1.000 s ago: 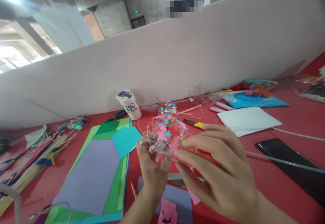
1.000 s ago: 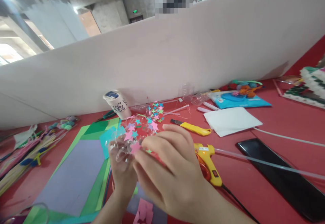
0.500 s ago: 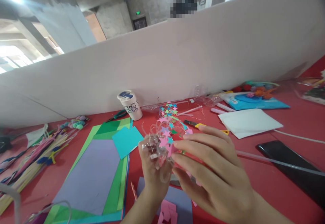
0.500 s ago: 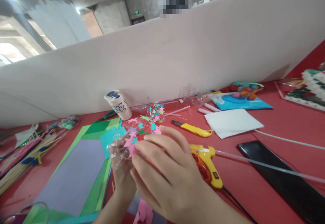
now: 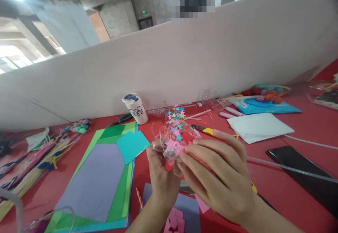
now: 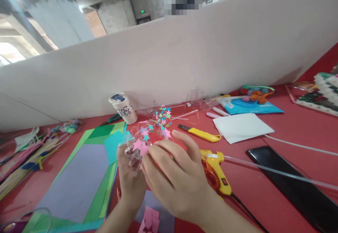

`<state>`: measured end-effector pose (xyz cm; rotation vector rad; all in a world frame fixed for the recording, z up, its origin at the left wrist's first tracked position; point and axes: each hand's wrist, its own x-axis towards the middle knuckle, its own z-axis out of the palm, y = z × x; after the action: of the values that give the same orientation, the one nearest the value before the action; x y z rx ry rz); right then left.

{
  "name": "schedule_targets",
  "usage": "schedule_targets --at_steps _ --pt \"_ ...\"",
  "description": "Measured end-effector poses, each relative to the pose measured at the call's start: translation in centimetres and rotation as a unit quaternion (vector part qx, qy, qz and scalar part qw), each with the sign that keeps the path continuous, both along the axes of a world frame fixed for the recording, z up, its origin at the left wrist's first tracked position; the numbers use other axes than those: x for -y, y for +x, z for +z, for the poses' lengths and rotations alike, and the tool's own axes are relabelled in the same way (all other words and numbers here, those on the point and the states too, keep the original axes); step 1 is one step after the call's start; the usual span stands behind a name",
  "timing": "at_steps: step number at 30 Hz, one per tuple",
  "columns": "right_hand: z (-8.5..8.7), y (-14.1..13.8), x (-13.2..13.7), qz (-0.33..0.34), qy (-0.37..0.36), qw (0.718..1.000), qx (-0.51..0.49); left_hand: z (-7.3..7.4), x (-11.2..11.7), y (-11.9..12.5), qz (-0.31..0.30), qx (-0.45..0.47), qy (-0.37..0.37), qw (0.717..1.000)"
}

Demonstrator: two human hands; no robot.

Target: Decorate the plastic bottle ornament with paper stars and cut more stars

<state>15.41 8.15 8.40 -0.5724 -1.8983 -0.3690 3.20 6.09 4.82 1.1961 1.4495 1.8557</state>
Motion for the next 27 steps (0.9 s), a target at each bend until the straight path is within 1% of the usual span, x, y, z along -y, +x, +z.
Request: schedule_targets --at_steps 6,11,16,21,27 --pt "0.24 0.0 0.06 -0.016 -0.012 1.0 -0.001 0.01 -0.02 -0.12 0.015 -0.056 0.019 0.998" --pt "0.32 0.13 0.02 -0.012 -0.011 1.0 -0.004 -0.02 0.0 -0.06 0.026 -0.068 0.019 0.997" --pt "-0.01 0.16 -0.04 -0.014 -0.004 1.0 -0.009 -0.24 -0.02 -0.17 0.03 -0.097 0.023 0.995" --pt "-0.39 0.18 0.06 -0.009 0.004 1.0 -0.013 -0.53 -0.1 -0.16 0.023 -0.085 -0.005 0.996" --pt "-0.25 0.16 0.03 -0.014 0.012 1.0 -0.021 -0.54 -0.08 -0.25 0.026 -0.08 -0.013 0.996"
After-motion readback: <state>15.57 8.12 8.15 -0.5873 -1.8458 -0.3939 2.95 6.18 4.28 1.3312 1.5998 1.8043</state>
